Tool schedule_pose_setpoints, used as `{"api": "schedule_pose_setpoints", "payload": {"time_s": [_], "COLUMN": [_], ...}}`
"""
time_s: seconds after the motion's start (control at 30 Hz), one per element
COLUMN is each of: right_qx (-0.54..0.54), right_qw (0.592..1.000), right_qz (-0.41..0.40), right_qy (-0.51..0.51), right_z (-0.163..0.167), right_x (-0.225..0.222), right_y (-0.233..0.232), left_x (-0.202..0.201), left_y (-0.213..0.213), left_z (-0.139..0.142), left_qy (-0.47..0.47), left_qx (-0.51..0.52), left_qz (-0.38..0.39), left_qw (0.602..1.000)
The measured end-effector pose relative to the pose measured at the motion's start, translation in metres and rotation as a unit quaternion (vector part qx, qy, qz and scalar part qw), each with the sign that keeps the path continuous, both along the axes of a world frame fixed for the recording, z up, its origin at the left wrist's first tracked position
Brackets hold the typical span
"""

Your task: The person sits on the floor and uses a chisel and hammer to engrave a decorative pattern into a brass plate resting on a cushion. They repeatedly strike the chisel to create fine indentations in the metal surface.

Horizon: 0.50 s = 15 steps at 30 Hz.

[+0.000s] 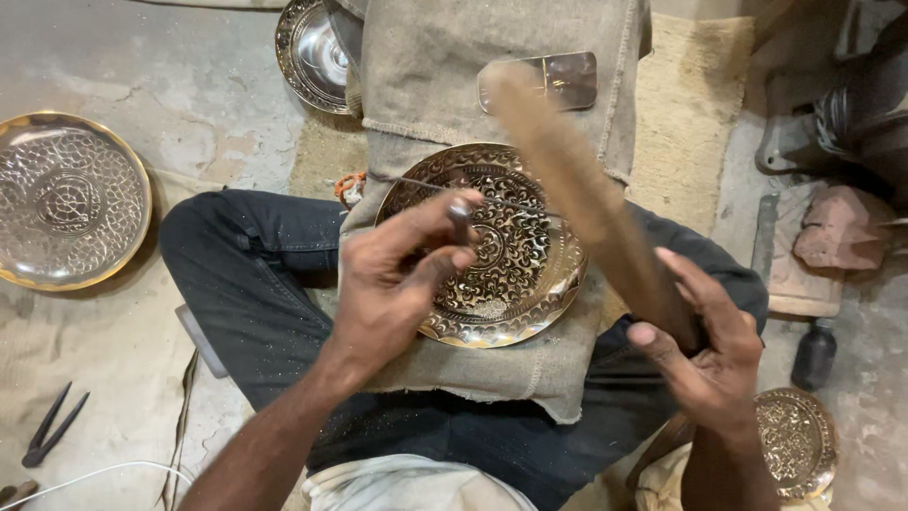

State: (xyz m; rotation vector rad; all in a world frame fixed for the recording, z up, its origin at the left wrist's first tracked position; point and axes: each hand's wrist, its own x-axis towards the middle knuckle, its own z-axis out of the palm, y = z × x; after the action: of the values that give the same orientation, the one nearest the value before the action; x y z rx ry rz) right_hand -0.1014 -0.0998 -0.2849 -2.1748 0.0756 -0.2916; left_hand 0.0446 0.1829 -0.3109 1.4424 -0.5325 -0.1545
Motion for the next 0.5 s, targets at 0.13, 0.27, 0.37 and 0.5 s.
{"api": "schedule_pose_setpoints", "payload": {"time_s": [0.13,0.27,0.37,0.5], "right_qx": [-0.001,-0.027,-0.039,-0.019], "right_qw": [0.999,0.999,0.999,0.994], "right_qz": [-0.053,-0.031,-0.007,0.055], "right_qy": [-0.009,-0.026,-0.021,-0.093], "right_z": [-0.006,-0.01,-0.01,-0.002], "right_x": [-0.002,0.002,0.011,0.031], "right_y": [0.0,-0.003,-0.007,-0.004], "left_x": [0.0,0.004,0.006,0.006], "left_y": [0.001,-0.002,-0.003,-0.006], "left_z": [-0.001,-0.003,-0.005,-0.007], "left_qy": [0.04,0.005,-0.059,-0.085], "left_qx": [0.121,0.185,0.2,0.191], "left_qz": [-0.026,-0.064,-0.063,-0.062], "left_qw": [0.991,0.981,0.976,0.976]}}
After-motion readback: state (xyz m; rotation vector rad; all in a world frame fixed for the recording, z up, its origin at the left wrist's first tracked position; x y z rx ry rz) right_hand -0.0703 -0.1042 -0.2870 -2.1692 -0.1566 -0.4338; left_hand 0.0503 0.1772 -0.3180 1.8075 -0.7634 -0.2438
